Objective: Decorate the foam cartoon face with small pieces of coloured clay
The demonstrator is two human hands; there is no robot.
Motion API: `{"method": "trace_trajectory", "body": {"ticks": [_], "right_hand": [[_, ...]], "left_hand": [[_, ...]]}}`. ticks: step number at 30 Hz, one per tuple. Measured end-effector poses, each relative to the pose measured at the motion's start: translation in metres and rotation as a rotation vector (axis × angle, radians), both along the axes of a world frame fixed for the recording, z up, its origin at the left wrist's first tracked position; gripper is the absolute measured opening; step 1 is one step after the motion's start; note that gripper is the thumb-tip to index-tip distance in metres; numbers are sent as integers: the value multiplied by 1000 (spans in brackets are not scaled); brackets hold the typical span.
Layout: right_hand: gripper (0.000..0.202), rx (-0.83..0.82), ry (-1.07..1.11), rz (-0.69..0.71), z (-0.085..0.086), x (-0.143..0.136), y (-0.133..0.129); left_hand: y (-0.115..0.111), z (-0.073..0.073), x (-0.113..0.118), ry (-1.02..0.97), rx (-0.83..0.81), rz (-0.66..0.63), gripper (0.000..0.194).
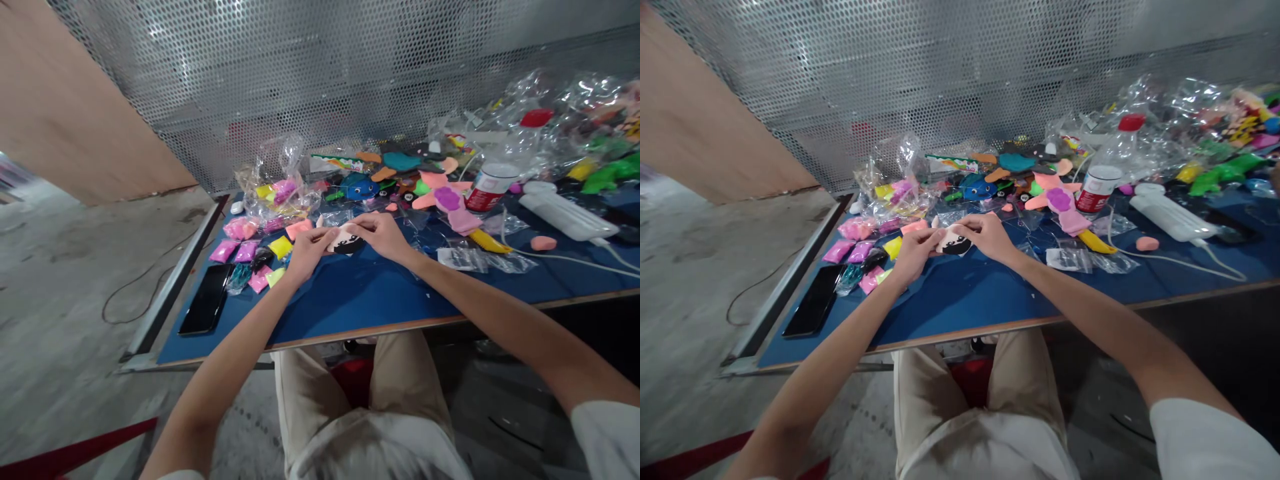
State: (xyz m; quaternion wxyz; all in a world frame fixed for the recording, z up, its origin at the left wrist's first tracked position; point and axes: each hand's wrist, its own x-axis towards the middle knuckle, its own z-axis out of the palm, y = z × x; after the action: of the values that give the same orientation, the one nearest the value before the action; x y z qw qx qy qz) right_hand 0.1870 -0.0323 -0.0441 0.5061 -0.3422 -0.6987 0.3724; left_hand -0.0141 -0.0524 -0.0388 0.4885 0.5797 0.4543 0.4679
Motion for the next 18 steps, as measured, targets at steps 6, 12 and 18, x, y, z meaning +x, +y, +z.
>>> {"method": "trace_trajectory", "body": {"ticks": [6,12,18], "right_hand": [[41,-11,28,-24,-2,0,1],[32,-5,-59,25,0,-1,-1],[28,-7,-10,21,1,-1,1]], "left_hand": [[0,1,-3,66,39,-30,62],[0,8,-6,101,31,-49,54],[-3,14,-5,-174,-214,-176,53]]}}
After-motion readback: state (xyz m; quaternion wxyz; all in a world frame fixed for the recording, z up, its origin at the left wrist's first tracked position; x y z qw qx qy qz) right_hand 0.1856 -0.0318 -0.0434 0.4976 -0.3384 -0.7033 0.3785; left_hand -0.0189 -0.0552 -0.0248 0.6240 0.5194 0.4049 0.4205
